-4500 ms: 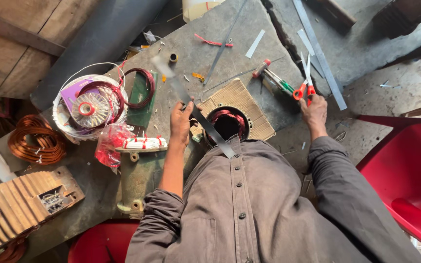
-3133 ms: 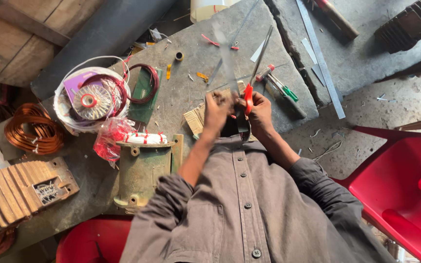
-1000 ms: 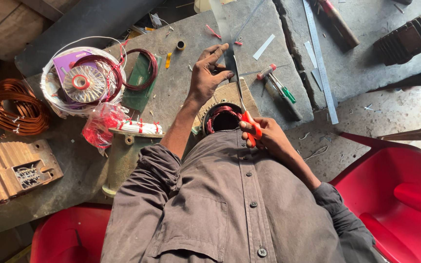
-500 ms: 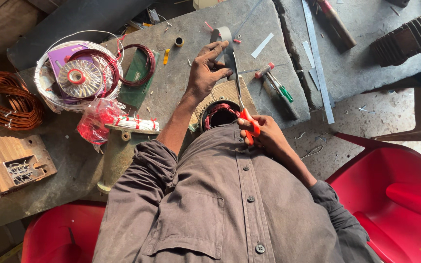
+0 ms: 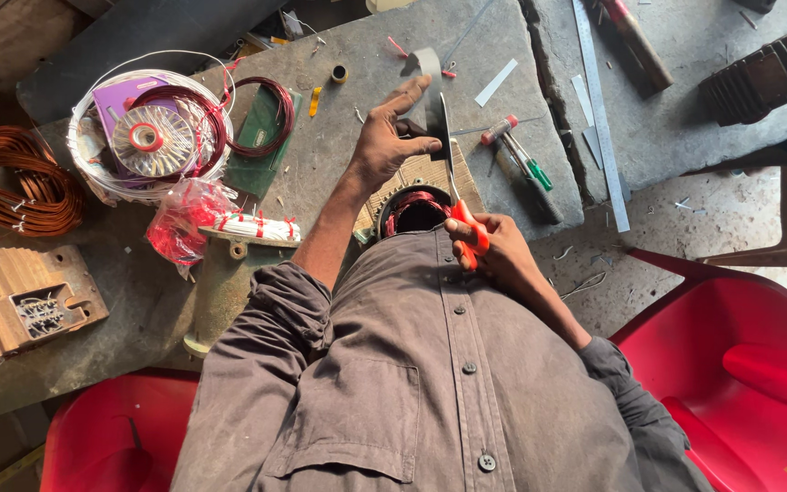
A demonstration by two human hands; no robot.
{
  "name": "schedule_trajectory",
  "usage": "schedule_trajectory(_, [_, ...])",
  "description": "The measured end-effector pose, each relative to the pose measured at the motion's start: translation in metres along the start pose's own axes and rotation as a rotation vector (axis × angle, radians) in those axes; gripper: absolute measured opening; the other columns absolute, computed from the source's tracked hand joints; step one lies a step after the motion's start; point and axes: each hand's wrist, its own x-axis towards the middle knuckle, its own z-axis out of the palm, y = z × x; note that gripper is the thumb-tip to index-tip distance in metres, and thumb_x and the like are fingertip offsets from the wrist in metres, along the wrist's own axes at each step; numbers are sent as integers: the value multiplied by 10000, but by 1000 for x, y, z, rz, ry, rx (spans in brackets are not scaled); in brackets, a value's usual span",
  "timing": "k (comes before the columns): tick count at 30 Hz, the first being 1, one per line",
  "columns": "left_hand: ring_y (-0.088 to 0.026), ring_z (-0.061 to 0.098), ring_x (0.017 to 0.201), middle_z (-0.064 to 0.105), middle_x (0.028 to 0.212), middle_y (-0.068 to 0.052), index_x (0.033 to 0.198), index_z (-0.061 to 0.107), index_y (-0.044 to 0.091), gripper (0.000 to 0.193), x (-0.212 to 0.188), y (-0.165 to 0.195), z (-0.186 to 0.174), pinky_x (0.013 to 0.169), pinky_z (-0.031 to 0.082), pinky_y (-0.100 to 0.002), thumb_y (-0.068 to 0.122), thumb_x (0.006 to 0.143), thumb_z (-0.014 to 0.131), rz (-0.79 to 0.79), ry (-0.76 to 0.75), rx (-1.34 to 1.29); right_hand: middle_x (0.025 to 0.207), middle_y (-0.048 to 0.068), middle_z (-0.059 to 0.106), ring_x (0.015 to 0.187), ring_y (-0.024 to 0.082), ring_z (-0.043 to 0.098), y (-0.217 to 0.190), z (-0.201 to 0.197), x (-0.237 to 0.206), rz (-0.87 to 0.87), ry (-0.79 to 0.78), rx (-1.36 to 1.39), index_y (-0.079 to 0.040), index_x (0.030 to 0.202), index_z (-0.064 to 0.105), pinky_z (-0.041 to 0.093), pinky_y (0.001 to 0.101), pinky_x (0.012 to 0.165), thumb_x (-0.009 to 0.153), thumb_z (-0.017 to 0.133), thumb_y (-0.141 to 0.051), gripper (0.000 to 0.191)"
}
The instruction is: The person winds copper wire into the slots of a motor stator, using both hands to press and arrange the coils. They cut a strip of insulating tape with scissors and insert it into the stator slots to separate the windings.
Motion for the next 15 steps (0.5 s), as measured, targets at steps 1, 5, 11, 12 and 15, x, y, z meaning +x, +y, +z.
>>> schedule_trajectory(1, [-130,682,1119,381,1639,-131,1511,468,37,886,0,0,-1,897,601,-271,-86,729,868,-41,-1,-22,658,3,653,475,53,582,0,-1,0,-15,-10,-23,-29,913,684,376,199,384,919,748,-344,322])
schedule_trajectory(5, [-109,692,1131,379,1655,-135,1518,467,34,902,0,1,-1,877,605,-258,-87,728,885,-51,5,-23,658,-1,641,495,50,575,8,0,3,-36,-2,-14,-41,925,699,411,203,425,911,764,-362,328])
schedule_trajectory(11, [-91,707,965,322,1693,-131,1546,419,27,954,-9,14,0,833,617,-280,-90,726,891,-105,-8,-148,673,-16,640,527,38,582,11,15,-5,-93,33,-36,-35,895,698,442,210,463,920,760,-397,368])
schedule_trajectory(12, [-83,683,912,287,1695,-120,1555,397,34,981,-11,18,0,817,633,-279,-90,714,886,-116,-24,-172,662,-11,635,509,46,577,8,17,-8,-67,45,-36,-35,894,697,430,215,447,913,758,-394,364])
schedule_trajectory(15, [-73,651,826,238,1702,-107,1576,350,47,1036,-18,29,4,800,665,-277,-87,694,875,-144,-63,-242,636,0,632,462,66,561,-4,20,-16,-31,55,21,-62,908,695,366,230,391,882,744,-380,323])
